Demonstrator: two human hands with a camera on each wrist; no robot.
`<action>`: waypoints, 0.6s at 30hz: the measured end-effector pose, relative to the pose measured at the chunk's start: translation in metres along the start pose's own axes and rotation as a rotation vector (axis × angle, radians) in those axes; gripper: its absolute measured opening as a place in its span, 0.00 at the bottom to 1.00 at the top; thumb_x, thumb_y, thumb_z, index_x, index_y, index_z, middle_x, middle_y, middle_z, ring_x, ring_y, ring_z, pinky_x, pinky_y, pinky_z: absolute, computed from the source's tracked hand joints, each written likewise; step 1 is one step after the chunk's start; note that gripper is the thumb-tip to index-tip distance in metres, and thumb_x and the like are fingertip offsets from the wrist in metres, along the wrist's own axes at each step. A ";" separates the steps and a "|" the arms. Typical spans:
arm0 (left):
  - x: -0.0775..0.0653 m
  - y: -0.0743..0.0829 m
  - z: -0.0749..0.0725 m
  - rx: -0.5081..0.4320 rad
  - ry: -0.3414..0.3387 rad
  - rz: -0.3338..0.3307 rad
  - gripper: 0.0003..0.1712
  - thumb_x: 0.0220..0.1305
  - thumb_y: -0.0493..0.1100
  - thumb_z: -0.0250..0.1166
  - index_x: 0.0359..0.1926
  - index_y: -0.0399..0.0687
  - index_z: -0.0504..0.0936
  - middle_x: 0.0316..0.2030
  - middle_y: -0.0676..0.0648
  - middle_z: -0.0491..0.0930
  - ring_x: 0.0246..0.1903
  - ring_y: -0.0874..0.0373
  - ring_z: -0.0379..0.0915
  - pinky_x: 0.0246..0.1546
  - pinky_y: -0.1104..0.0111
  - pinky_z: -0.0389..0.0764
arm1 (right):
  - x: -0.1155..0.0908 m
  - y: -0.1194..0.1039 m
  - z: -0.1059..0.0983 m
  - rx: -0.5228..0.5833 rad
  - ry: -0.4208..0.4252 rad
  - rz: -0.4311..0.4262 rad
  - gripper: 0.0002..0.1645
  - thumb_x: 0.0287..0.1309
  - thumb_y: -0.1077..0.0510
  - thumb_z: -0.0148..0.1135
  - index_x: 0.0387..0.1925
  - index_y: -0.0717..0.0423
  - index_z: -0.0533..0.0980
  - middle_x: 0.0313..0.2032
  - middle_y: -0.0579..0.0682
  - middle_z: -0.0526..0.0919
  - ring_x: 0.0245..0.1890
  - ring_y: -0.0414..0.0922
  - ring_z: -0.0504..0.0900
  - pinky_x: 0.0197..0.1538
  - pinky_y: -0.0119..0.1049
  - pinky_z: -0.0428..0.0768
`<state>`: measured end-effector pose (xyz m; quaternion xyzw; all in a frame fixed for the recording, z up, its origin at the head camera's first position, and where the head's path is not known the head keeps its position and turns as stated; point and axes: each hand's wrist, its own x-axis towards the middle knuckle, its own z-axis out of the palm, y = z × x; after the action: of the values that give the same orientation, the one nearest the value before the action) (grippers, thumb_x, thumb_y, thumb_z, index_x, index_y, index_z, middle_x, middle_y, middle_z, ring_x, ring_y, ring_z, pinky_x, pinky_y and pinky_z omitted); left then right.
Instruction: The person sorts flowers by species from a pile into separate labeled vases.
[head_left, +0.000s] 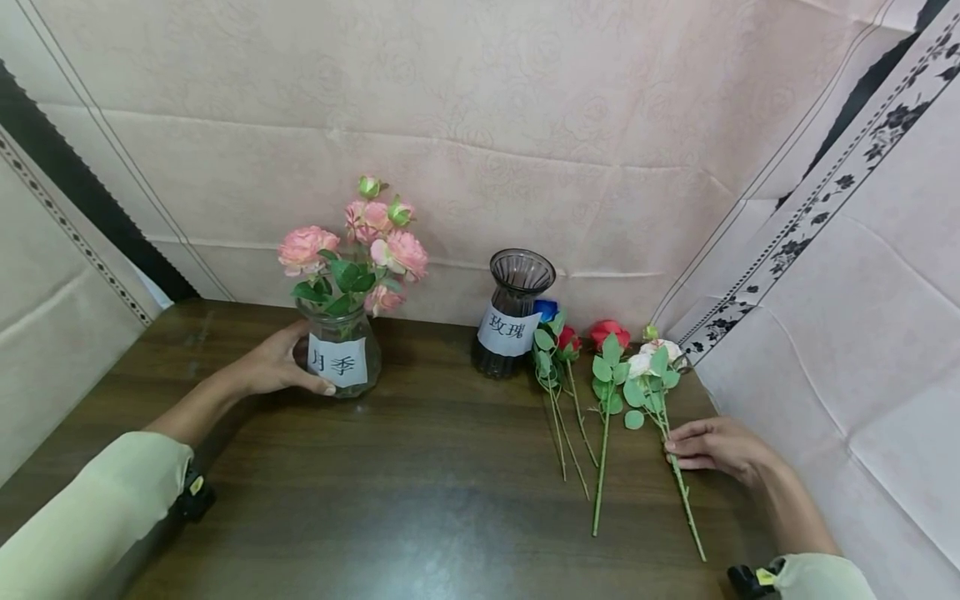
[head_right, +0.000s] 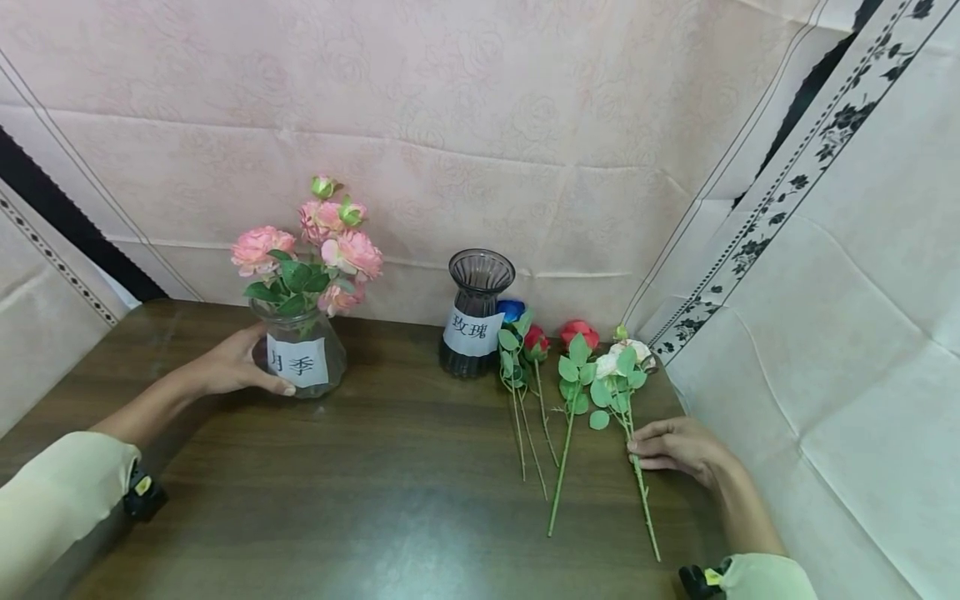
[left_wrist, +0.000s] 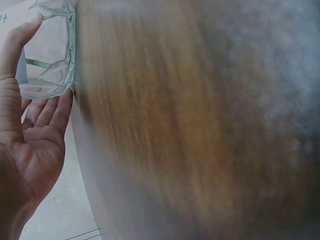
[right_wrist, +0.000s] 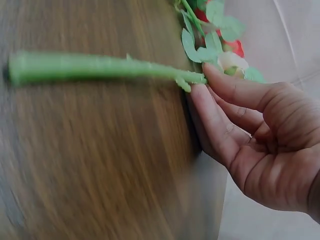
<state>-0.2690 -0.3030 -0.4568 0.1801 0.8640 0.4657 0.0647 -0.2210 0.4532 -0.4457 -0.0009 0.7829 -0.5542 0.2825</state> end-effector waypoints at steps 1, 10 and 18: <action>0.000 0.000 0.000 0.000 0.000 0.003 0.59 0.55 0.42 0.91 0.82 0.44 0.67 0.68 0.37 0.82 0.66 0.39 0.82 0.59 0.71 0.84 | 0.001 -0.001 0.002 -0.001 -0.004 -0.006 0.09 0.77 0.71 0.64 0.52 0.69 0.86 0.44 0.44 0.93 0.45 0.37 0.93 0.54 0.36 0.93; -0.001 0.000 -0.001 0.005 0.000 0.007 0.58 0.55 0.42 0.91 0.81 0.44 0.67 0.66 0.37 0.83 0.65 0.40 0.84 0.58 0.70 0.85 | 0.009 -0.016 0.031 0.119 -0.021 0.000 0.05 0.81 0.68 0.62 0.52 0.66 0.81 0.44 0.50 0.95 0.46 0.43 0.96 0.55 0.37 0.94; 0.000 0.002 -0.002 0.036 -0.001 0.003 0.59 0.56 0.44 0.91 0.82 0.46 0.66 0.67 0.38 0.83 0.66 0.40 0.82 0.60 0.66 0.84 | 0.018 -0.029 0.055 0.226 0.035 -0.076 0.09 0.83 0.68 0.58 0.56 0.69 0.81 0.45 0.50 0.95 0.48 0.41 0.95 0.58 0.34 0.92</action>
<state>-0.2685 -0.3032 -0.4542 0.1826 0.8720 0.4501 0.0612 -0.2209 0.3890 -0.4408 0.0111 0.7199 -0.6490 0.2459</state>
